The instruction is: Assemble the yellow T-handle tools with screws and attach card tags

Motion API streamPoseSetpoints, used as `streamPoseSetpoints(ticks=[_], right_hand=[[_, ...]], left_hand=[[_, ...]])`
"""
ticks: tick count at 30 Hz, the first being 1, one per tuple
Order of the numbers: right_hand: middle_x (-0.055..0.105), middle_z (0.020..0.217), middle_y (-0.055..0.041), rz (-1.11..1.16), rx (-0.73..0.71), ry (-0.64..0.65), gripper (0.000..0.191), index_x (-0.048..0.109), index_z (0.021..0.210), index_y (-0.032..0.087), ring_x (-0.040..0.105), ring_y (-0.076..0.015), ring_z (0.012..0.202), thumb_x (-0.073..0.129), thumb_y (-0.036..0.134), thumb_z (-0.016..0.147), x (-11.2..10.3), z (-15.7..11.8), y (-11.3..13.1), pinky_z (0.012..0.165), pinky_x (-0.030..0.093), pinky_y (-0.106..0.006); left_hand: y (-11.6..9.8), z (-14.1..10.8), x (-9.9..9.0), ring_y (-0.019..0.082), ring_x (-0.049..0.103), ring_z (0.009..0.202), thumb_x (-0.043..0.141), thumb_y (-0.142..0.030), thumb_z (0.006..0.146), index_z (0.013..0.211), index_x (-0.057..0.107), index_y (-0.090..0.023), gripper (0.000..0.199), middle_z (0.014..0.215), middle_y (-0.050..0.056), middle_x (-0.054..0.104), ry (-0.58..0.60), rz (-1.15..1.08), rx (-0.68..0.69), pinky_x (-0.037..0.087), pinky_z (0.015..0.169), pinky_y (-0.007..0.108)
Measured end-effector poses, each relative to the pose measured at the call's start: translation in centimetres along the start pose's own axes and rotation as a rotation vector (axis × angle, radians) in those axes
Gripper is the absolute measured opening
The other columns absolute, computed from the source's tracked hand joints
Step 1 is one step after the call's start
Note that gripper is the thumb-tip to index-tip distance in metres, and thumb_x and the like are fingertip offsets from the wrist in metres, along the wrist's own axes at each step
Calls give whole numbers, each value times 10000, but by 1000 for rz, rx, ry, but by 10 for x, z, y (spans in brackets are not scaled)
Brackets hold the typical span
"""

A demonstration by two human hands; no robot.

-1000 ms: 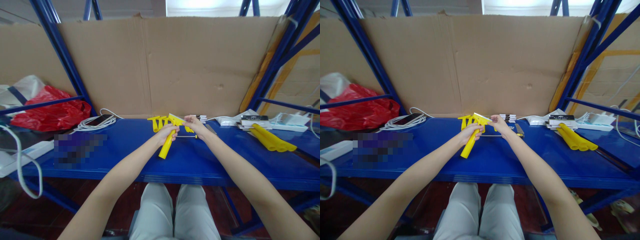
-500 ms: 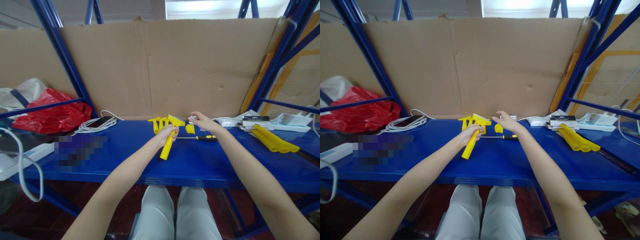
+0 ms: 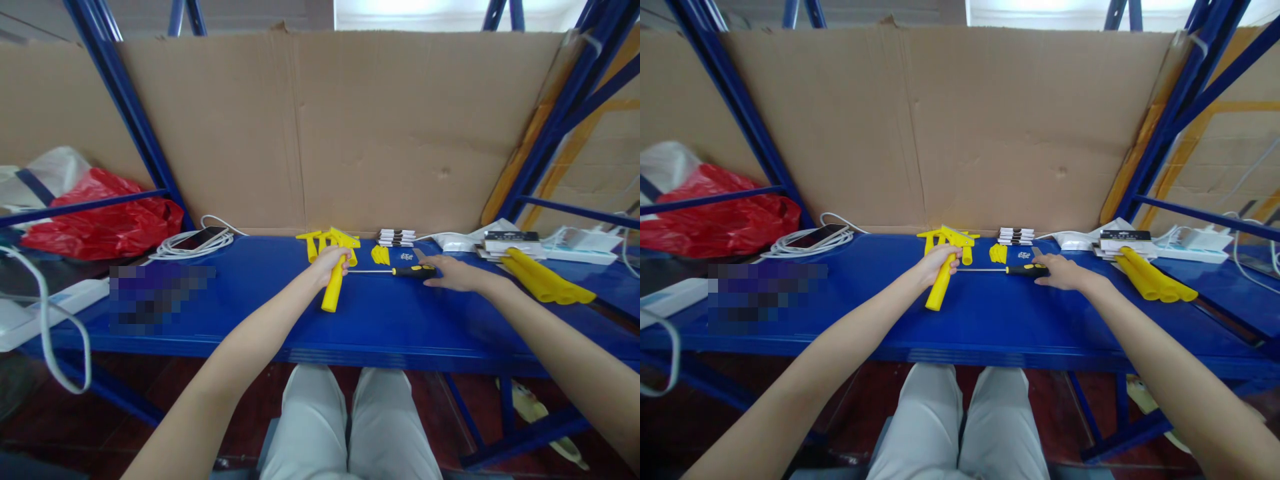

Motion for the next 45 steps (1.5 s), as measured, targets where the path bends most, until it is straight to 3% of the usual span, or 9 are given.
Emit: streamPoseSetpoints(ticks=[6, 9, 14, 18, 22, 25, 29, 37, 45], right_hand=[[652, 1147, -116, 116, -12, -43, 377, 622, 1101, 201, 606, -301, 1073, 590, 301, 739, 7, 3, 8, 973, 444, -453], [669, 1057, -98, 295, -45, -77, 318, 622, 973, 207, 626, -287, 984, 670, 304, 675, -14, 2, 10, 920, 473, -413], [684, 867, -45, 822, 29, -284, 445, 610, 957, 196, 617, -178, 755, 800, 279, 564, -68, -3, 15, 724, 512, -312], [554, 537, 27, 1178, 76, -489, 239, 577, 705, 157, 484, -77, 481, 796, 140, 609, -90, 5, 32, 470, 407, -191], [480, 447, 62, 1409, 150, -798, 216, 522, 664, 177, 390, -59, 362, 723, 164, 739, -79, 18, 42, 343, 289, -161], [534, 467, 37, 1381, 239, -888, 199, 505, 675, 186, 420, -82, 346, 655, 195, 806, -65, 19, 39, 307, 284, -172], [500, 426, 36, 1366, 389, -940, 213, 487, 668, 181, 385, -76, 308, 546, 186, 873, -55, 13, 33, 316, 307, -178], [463, 460, 55, 1565, 505, -1106, 199, 423, 710, 203, 367, -73, 315, 463, 191, 905, -62, 9, 33, 306, 259, -163], [449, 454, 44, 1605, 466, -1005, 244, 418, 689, 200, 371, -75, 333, 478, 259, 918, -64, 9, 39, 324, 262, -167]], left_hand=[[-2, -2, 1, 29, 340, 307, 455, -3, 787, 690, 452, -167, 190, 503, -61, 468, -14, 13, 8, 248, 307, 161], [-4, -4, 2, 30, 347, 305, 435, 2, 803, 670, 441, -167, 215, 497, -61, 463, -39, 33, -1, 253, 304, 167], [-3, -3, 2, 32, 347, 301, 432, 13, 799, 684, 434, -170, 216, 501, -66, 464, -68, 15, 9, 253, 306, 172], [-1, -1, 0, 34, 346, 301, 447, 15, 775, 668, 429, -174, 218, 494, -65, 460, -85, 0, 2, 246, 306, 169], [-1, 1, -1, 44, 357, 303, 477, 14, 747, 670, 413, -186, 224, 491, -67, 462, -112, -10, 1, 252, 312, 171], [0, 2, -2, 45, 357, 303, 490, 16, 740, 684, 413, -187, 224, 487, -71, 456, -117, 0, -11, 248, 316, 173], [1, 3, -3, 45, 365, 310, 487, 10, 746, 694, 422, -184, 211, 494, -66, 468, -123, 20, -14, 264, 321, 177], [2, 4, -4, 41, 359, 309, 477, 8, 758, 718, 420, -185, 205, 484, -74, 463, -135, 31, -28, 261, 317, 168], [3, 4, -4, 34, 351, 307, 496, -12, 772, 726, 433, -182, 188, 501, -72, 474, -119, 12, -41, 254, 317, 160]])
Point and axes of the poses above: each hand's wrist, its own z-axis towards the middle knuckle, its own x-axis out of the palm, y = z × x, the point moved 1 cm from there along z, towards the middle knuckle
